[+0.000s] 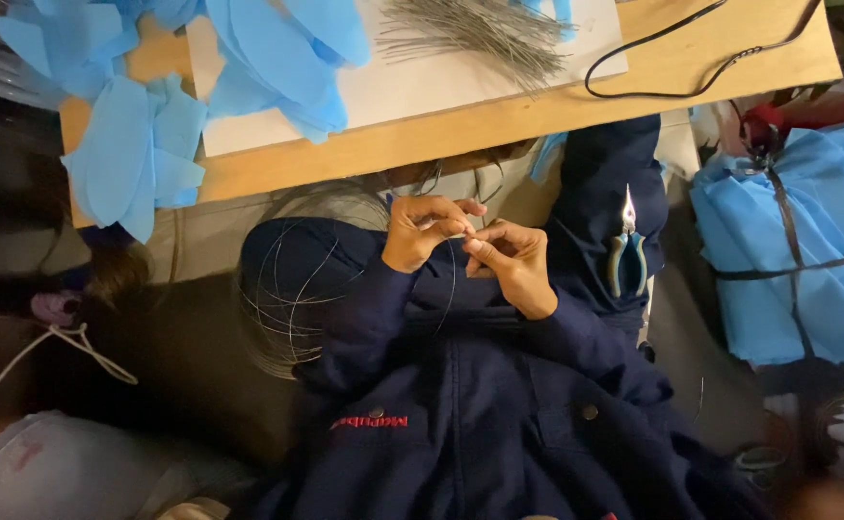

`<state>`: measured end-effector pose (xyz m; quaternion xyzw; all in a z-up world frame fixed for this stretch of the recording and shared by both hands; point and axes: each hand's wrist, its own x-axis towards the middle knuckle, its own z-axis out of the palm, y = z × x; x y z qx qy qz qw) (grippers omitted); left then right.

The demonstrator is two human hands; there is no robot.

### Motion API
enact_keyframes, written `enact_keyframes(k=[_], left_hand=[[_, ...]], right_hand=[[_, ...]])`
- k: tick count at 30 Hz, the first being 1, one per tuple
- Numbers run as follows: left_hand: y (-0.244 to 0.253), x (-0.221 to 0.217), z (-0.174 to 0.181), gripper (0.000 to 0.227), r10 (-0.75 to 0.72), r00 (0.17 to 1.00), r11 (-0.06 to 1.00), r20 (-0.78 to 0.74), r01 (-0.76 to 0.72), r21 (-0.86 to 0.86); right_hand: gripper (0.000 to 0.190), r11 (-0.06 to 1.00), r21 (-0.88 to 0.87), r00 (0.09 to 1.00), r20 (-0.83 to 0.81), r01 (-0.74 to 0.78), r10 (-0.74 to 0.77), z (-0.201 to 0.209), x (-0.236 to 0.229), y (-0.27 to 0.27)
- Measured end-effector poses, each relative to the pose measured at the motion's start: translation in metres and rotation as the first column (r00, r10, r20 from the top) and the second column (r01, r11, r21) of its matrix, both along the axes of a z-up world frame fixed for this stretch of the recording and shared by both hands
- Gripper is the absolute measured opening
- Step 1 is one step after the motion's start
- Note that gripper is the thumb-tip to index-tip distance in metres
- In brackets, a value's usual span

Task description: Preparing wire frames by pulling thin wire from a coil and cutting it into segments using pliers.

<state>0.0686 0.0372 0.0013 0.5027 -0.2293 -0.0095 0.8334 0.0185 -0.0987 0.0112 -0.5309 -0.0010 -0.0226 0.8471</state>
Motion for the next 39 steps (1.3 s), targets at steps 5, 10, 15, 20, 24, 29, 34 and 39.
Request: enact_keyframes(k=[5, 10, 15, 20, 24, 29, 34, 39], left_hand=[[0.002, 0.001, 0.007, 0.007, 0.007, 0.999, 0.982, -0.052, 0.003, 0.191], [-0.005, -0.007, 0.012, 0.006, 0.086, 0.99, 0.987, -0.114, -0.068, 0.148], [-0.008, -0.009, 0.013, 0.007, 0.134, 0.981, 0.982, -0.137, -0.113, 0.154], [-0.009, -0.01, 0.019, 0.005, 0.294, 0.954, 0.939, -0.054, -0.278, 0.203], [-0.001, -0.011, 0.031, 0.008, 0.369, 0.929, 0.915, 0.003, -0.364, 0.175], [0.007, -0.016, 0.064, 0.011, 0.429, 0.898, 0.87, 0.097, -0.44, 0.222], [0.015, -0.024, 0.115, 0.011, 0.473, 0.84, 0.794, 0.265, -0.537, 0.285], [0.021, -0.027, 0.157, 0.01, 0.478, 0.804, 0.755, 0.352, -0.582, 0.302]], right_hand=[[0.009, 0.998, -0.058, 1.0, 0.023, -0.02, 0.021, -0.001, 0.002, -0.001], [0.008, 1.0, -0.011, 1.0, 0.023, 0.001, -0.001, -0.003, 0.006, -0.001], [0.008, 1.0, 0.024, 1.0, 0.02, 0.009, -0.009, -0.019, 0.007, 0.0], [0.01, 0.992, -0.037, 0.992, -0.032, 0.123, -0.124, -0.033, 0.009, 0.011], [0.016, 0.989, -0.105, 0.994, 0.046, 0.101, -0.097, -0.047, 0.003, 0.016], [0.011, 0.997, 0.011, 0.975, 0.21, 0.071, -0.071, -0.047, 0.003, 0.03], [0.009, 1.0, 0.021, 0.965, 0.26, -0.001, -0.005, -0.031, -0.001, 0.048], [0.011, 0.994, 0.032, 0.967, 0.237, -0.101, 0.091, -0.025, -0.004, 0.061]])
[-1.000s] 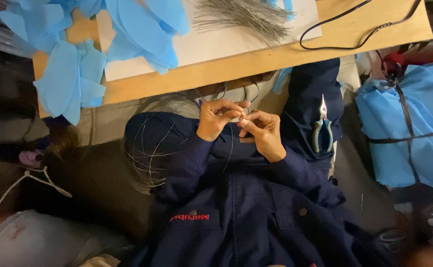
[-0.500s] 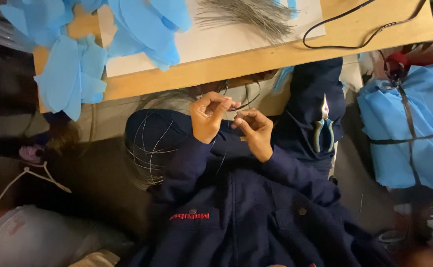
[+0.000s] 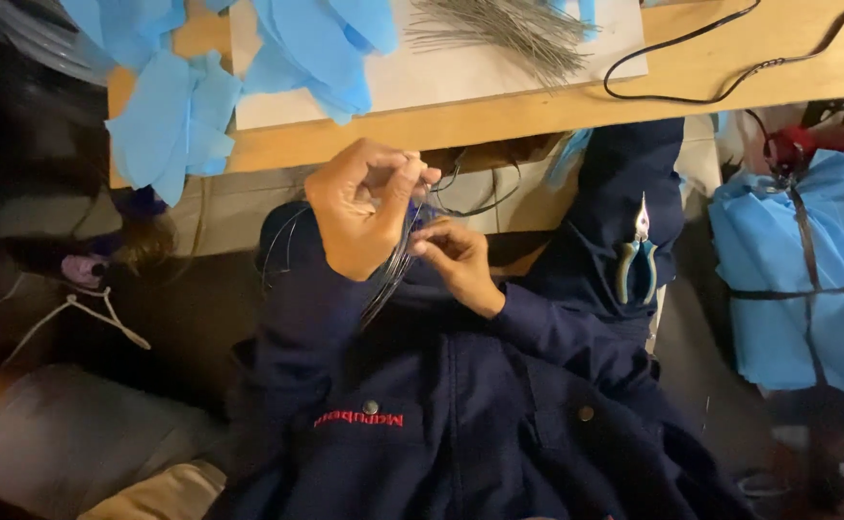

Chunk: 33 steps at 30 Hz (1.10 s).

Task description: Preparing wire frames by pulling thin wire from a coil and cutting it into segments using pliers.

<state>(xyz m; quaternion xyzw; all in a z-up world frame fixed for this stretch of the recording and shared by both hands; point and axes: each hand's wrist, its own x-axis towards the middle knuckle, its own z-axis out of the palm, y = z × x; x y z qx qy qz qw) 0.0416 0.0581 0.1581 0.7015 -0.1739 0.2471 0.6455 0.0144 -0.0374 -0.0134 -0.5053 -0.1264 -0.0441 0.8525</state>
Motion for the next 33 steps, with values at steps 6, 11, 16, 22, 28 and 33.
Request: enact_keyframes(k=[6, 11, 16, 22, 28, 33], left_hand=[[0.006, -0.004, 0.044, 0.01, -0.094, 0.992, 0.995, 0.084, 0.095, -0.004], [0.009, -0.013, 0.076, 0.011, -0.121, 0.987, 0.992, 0.104, 0.118, 0.036], [-0.003, -0.01, 0.061, 0.012, -0.162, 0.986, 0.983, 0.044, 0.165, -0.081], [-0.04, 0.004, 0.0, 0.01, -0.059, 0.994, 0.923, -0.09, 0.02, -0.384], [-0.05, 0.005, -0.036, 0.01, -0.024, 0.988, 0.892, -0.153, -0.048, -0.45], [-0.044, 0.011, -0.047, 0.011, 0.031, 0.993, 0.905, -0.112, -0.075, -0.418]], right_hand=[[0.015, 0.965, -0.19, 0.982, -0.081, -0.183, 0.171, 0.022, -0.009, -0.01], [0.026, 0.892, -0.297, 0.939, -0.151, -0.342, 0.31, 0.04, -0.007, -0.045], [0.049, 0.948, -0.107, 0.954, -0.059, -0.299, 0.294, 0.062, -0.005, -0.064], [0.055, 0.995, -0.071, 0.987, 0.15, 0.063, -0.052, 0.057, 0.003, -0.053], [0.016, 0.896, -0.194, 0.892, 0.306, 0.4, -0.332, 0.063, 0.011, -0.054], [0.005, 0.86, -0.265, 0.88, 0.325, 0.436, -0.346, 0.068, 0.016, -0.059]])
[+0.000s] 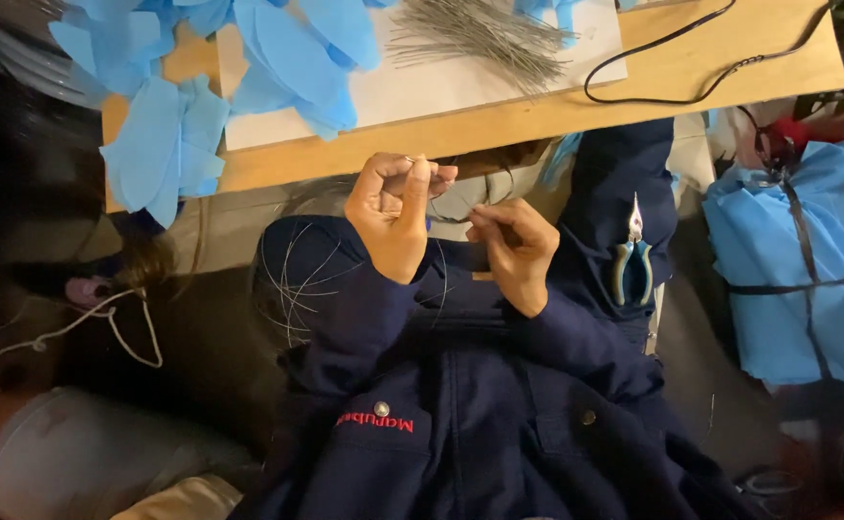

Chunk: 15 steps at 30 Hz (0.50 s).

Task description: Preparing wire frames by pulling thin wire from a coil and cutting it into segments using pliers.

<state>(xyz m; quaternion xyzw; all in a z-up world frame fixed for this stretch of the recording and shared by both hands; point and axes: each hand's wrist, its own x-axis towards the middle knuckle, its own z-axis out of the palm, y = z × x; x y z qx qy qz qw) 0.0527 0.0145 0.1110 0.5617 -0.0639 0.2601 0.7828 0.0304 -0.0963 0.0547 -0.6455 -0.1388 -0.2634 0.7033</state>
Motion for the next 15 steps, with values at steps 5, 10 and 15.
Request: enact_keyframes(k=[5, 10, 15], left_hand=[[0.011, 0.005, -0.011, 0.012, -0.042, 0.999, 0.998, -0.023, 0.042, 0.037], [0.029, 0.012, -0.021, 0.01, -0.18, 0.972, 0.984, -0.154, 0.175, -0.045], [0.033, 0.011, -0.025, 0.01, -0.202, 0.965, 0.979, -0.168, 0.196, -0.051]], right_hand=[[0.004, 0.979, -0.189, 0.997, 0.014, -0.073, 0.077, 0.008, 0.001, -0.002], [0.003, 0.961, -0.161, 0.971, -0.12, -0.226, 0.208, 0.003, -0.001, -0.005], [0.004, 0.946, -0.065, 0.93, -0.214, -0.319, 0.299, -0.008, 0.0, -0.006]])
